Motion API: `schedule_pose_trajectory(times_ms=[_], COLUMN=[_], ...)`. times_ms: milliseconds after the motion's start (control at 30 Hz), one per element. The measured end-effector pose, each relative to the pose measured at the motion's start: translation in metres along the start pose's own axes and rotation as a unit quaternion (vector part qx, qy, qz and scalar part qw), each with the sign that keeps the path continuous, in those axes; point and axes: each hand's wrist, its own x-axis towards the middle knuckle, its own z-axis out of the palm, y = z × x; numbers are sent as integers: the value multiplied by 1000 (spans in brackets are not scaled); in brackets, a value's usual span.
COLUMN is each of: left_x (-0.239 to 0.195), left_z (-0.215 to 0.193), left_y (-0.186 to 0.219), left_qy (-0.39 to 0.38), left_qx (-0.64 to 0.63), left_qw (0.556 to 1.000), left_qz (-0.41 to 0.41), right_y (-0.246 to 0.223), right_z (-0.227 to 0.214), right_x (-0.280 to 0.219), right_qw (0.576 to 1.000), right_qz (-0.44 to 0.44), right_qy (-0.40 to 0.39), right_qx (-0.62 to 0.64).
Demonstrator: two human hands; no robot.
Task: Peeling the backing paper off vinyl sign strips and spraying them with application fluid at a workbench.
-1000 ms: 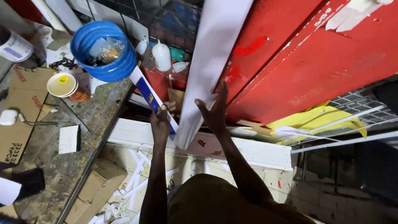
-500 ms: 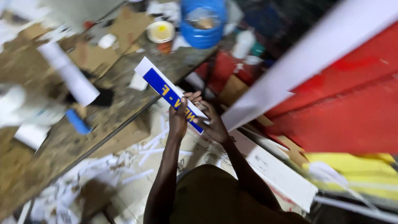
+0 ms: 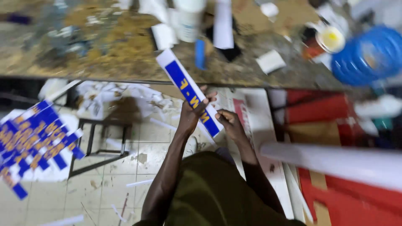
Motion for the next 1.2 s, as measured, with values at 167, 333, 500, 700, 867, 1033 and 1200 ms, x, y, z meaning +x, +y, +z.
schedule_pose_trajectory(times_ms=[167, 333, 500, 700, 867, 1033, 1200], left_x=[-24, -49, -22, 21, 46, 67, 65], left_z=[-89, -119, -145, -135, -128, -148, -156], left_y=[28, 61, 31, 25, 30, 12, 34], left_qy=[172, 247, 292, 239, 134, 108, 110], left_qx=[15, 8, -20, -139, -301, -351, -362], left_qw=[984, 966, 950, 952, 928, 906, 882], left_qz=[42, 73, 107, 133, 171, 210, 281], right_y=[37, -7, -38, -17, -8, 5, -20], right_z=[52, 93, 111, 94, 85, 82, 101], right_x=[53, 80, 109, 162, 200, 229, 236], right_qw=[1000, 999, 996, 977, 968, 961, 928], right_qz=[-11, -27, 0, 39, 35, 58, 118], right_qy=[-5, -42, -65, -139, -188, -213, -261], right_qx=[-5, 9, 57, 155, 160, 166, 238])
